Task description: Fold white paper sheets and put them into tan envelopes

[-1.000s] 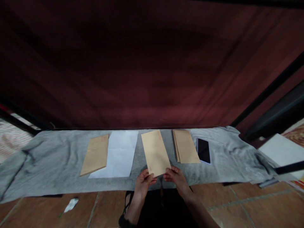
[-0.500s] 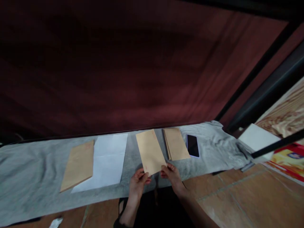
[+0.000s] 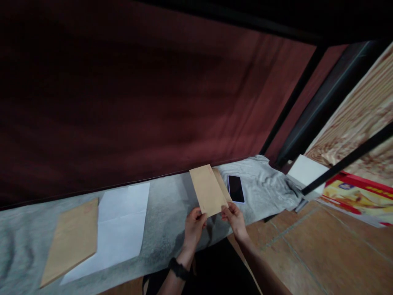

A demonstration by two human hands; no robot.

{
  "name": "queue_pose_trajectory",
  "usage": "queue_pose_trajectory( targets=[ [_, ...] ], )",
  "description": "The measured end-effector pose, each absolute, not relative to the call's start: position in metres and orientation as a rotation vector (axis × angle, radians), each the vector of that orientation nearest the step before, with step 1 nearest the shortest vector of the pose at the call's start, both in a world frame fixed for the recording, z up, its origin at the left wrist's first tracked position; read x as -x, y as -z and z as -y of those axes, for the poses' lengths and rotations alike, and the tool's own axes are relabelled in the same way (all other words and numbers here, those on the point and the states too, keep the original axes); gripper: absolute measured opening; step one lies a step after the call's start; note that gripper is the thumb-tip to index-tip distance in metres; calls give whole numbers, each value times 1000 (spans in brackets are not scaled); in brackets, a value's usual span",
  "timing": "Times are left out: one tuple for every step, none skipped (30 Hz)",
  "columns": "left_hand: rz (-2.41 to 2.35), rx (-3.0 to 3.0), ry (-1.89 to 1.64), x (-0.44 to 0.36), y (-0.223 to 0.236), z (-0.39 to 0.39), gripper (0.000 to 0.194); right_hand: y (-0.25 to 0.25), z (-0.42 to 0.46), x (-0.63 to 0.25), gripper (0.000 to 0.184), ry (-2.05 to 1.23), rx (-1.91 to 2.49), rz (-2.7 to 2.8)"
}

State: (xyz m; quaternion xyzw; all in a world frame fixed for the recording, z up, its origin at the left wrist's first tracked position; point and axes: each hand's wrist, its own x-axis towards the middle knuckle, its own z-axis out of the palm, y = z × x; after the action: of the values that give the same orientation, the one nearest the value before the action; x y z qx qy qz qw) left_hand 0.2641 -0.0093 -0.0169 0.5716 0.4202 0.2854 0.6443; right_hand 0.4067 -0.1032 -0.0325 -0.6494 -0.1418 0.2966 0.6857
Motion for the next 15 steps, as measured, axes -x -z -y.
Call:
queue_pose_trajectory(
  targets=[
    [-951,-1330,-640,-271,18,9,30,32,105,-412,63,-641,1463,306],
    [-946,-1349,-632,-277,19,9,29,33,106,-417,65,-615,1471,291],
    [-944,-1360,-626,-283,20,9,28,33,106,-421,66,-588,1479,275],
    [-944,-1366,-623,-289,22,8,27,34,107,-425,67,-569,1489,262],
    [-946,-1371,-620,-294,24,8,25,36,107,-429,69,-559,1498,252],
    [-951,-1374,-618,-299,26,8,24,37,108,-433,70,-555,1507,246],
    [-958,-1377,-616,-303,29,7,24,39,108,-436,71,-558,1516,241],
    [-967,-1380,-614,-307,31,7,23,41,109,-439,72,-566,1523,237],
    [-976,-1384,-612,-310,33,7,23,44,109,-441,73,-577,1528,235],
    [-986,-1389,-610,-312,35,6,22,46,110,-443,74,-583,1530,228],
    [-996,-1393,-610,-313,37,7,22,49,111,-444,74,-590,1529,221],
    [-1006,-1398,-612,-313,39,7,22,52,112,-445,74,-597,1526,214],
    [-1016,-1403,-615,-313,40,7,22,55,114,-445,75,-604,1522,208],
    [-1025,-1409,-619,-313,42,7,22,57,115,-445,75,-609,1517,203],
    [-1034,-1414,-623,-312,42,8,22,60,116,-444,75,-613,1513,200]
  ],
)
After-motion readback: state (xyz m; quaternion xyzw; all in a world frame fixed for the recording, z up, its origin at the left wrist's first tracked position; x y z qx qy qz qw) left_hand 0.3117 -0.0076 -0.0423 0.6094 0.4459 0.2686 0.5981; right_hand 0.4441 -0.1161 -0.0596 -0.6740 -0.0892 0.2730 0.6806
